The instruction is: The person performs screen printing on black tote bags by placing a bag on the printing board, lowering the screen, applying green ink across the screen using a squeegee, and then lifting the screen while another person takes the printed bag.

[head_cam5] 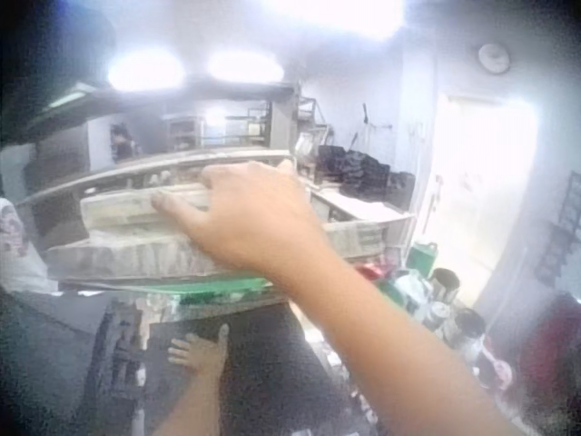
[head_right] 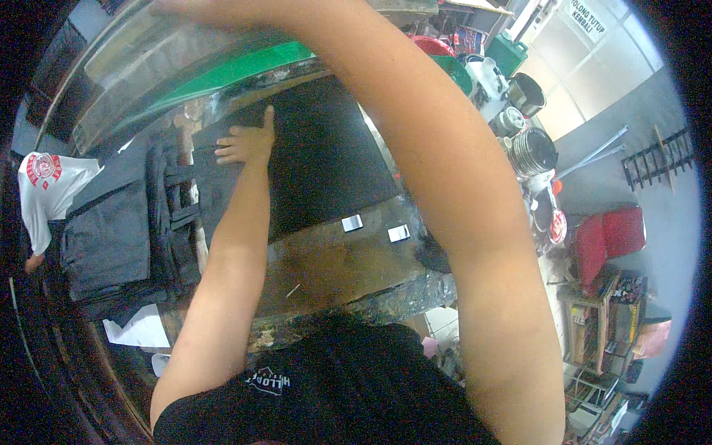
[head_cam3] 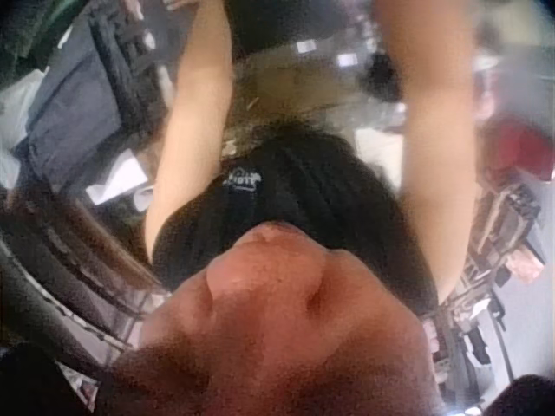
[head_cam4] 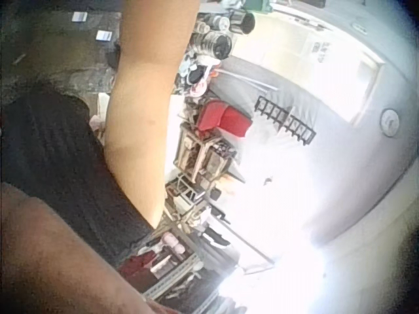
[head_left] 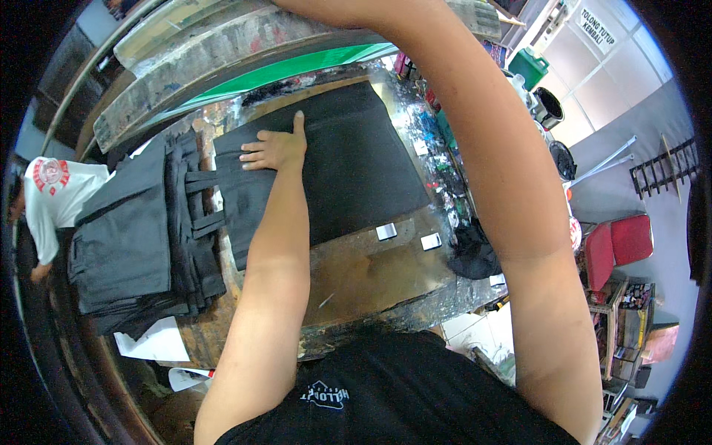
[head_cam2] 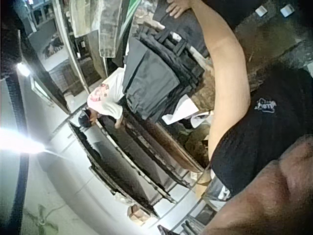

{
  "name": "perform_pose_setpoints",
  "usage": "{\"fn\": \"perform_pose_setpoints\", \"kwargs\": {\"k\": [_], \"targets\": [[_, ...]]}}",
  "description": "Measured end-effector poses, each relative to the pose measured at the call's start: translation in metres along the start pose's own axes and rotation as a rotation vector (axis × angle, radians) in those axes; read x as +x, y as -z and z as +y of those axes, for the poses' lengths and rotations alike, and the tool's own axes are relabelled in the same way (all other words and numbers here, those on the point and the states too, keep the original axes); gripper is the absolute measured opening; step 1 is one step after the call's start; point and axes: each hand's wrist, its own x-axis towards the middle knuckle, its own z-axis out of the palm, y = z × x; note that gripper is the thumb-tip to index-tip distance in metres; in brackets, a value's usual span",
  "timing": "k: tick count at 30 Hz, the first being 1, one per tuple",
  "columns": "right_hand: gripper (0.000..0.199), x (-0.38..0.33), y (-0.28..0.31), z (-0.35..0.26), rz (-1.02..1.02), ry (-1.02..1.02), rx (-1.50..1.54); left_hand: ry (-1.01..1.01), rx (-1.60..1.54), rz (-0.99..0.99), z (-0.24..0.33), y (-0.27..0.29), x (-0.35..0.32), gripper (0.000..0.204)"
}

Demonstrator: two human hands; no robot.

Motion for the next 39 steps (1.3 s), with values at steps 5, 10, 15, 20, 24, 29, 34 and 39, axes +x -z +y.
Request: {"fn": "perform_pose_setpoints", "kwargs": {"k": [5,10,15,20,24,29,34,39], "targets": [[0.081,0.004,-0.017,0.01,0.122,0.036,-0.045,-0.245,0.044,0.045,-0.003,-0.002,-0.003,0.092],[0.081,-0.002,0.003,-0.004,-0.037,-0.024,-0.032,-0.494,0.088,-0.052,-0.015,-0.006,0.007,0.054],[0.079,-0.015,-0.023,0.0,0.254,0.108,-0.053,-0.363,-0.032,-0.062,-0.014,0.007,0.017,0.058],[0.076,-0.001,-0.012,0.003,0.057,-0.025,-0.106,-0.27,-0.202,-0.112,-0.008,0.032,0.006,0.072],[0.073,-0.009,-0.01,-0.008,0.093,-0.019,-0.115,-0.28,0.071,0.017,-0.02,0.039,-0.012,0.099],[0.072,-0.016,-0.002,-0.005,0.035,-0.017,-0.074,-0.408,0.0,0.333,-0.038,0.037,-0.003,0.103],[0.072,-0.003,-0.011,-0.005,0.026,-0.036,-0.136,-0.34,-0.124,0.268,-0.07,0.082,0.064,0.058],[0.074,0.005,-0.011,-0.004,0.002,-0.046,-0.165,-0.514,-0.066,0.036,-0.066,0.049,0.085,0.057]]}}
